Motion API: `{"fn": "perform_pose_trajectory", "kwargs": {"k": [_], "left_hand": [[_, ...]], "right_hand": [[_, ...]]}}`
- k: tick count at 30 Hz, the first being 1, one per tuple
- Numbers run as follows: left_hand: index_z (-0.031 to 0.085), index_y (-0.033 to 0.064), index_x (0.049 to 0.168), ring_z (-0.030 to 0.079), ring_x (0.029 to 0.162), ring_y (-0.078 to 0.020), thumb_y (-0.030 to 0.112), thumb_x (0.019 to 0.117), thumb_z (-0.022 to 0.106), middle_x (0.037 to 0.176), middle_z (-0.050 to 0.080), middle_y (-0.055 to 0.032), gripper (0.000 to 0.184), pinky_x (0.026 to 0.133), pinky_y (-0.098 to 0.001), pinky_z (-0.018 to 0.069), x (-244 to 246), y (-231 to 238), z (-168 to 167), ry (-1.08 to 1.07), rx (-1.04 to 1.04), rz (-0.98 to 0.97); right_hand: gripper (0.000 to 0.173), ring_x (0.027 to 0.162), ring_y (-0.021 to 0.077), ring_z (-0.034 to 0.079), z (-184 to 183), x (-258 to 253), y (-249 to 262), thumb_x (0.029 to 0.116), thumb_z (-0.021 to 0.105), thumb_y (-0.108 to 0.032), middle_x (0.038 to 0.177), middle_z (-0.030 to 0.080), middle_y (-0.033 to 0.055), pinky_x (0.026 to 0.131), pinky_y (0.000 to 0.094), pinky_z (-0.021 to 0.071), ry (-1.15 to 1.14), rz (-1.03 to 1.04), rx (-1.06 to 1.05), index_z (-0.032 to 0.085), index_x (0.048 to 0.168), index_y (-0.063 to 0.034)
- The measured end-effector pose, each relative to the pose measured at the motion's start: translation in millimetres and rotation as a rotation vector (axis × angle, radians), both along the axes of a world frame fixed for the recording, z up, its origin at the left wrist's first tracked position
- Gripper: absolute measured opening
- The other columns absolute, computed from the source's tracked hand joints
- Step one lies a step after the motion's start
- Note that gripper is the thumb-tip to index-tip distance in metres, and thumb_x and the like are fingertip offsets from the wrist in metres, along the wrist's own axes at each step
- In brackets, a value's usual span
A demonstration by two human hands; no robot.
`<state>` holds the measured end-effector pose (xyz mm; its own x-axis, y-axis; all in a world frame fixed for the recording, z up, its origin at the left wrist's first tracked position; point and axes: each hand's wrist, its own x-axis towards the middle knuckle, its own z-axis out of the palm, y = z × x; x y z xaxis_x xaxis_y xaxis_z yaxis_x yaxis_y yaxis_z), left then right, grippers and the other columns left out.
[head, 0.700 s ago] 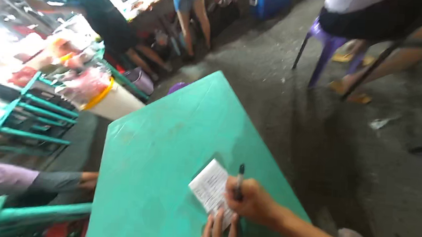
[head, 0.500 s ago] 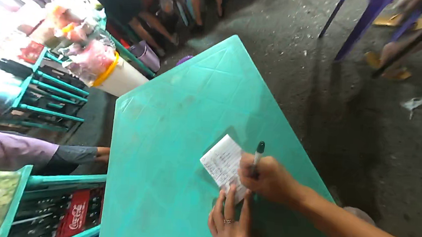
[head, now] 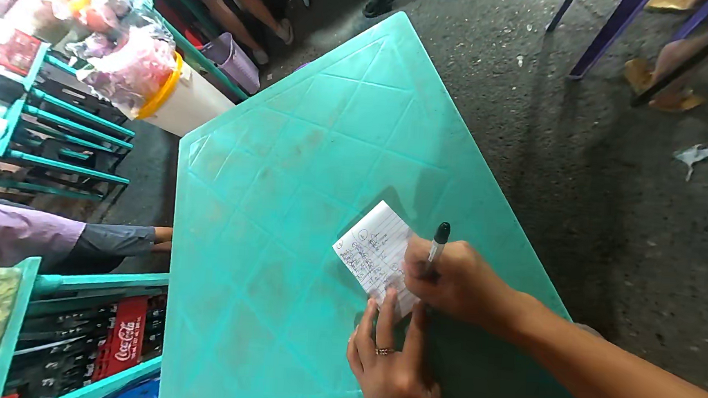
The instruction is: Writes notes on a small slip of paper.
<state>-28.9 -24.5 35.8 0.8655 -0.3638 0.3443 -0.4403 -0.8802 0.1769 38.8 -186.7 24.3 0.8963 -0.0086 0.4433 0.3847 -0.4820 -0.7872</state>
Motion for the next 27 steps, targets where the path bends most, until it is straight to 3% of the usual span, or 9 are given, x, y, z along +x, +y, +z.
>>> {"fn": "perform_pose_trajectory", "kwargs": {"k": [27], "left_hand": [[0.081, 0.0265, 0.113, 0.06, 0.124, -0.0392, 0.003, 0.0837, 0.052, 0.128, 0.071, -0.0139, 0.047, 0.096, -0.053, 0.0418, -0.4, -1.6, 0.9, 0.001, -0.015, 0.012]], "right_hand": [[0.008, 0.047, -0.0014, 0.042, 3.4, 1.1, -5.6, 0.0794, 0.064, -0.01, 0.057, 0.046, -0.0072, 0.041, 0.0151, 0.035, 0.006, 0.031, 0.022, 0.058, 0.075, -0.0115]]}}
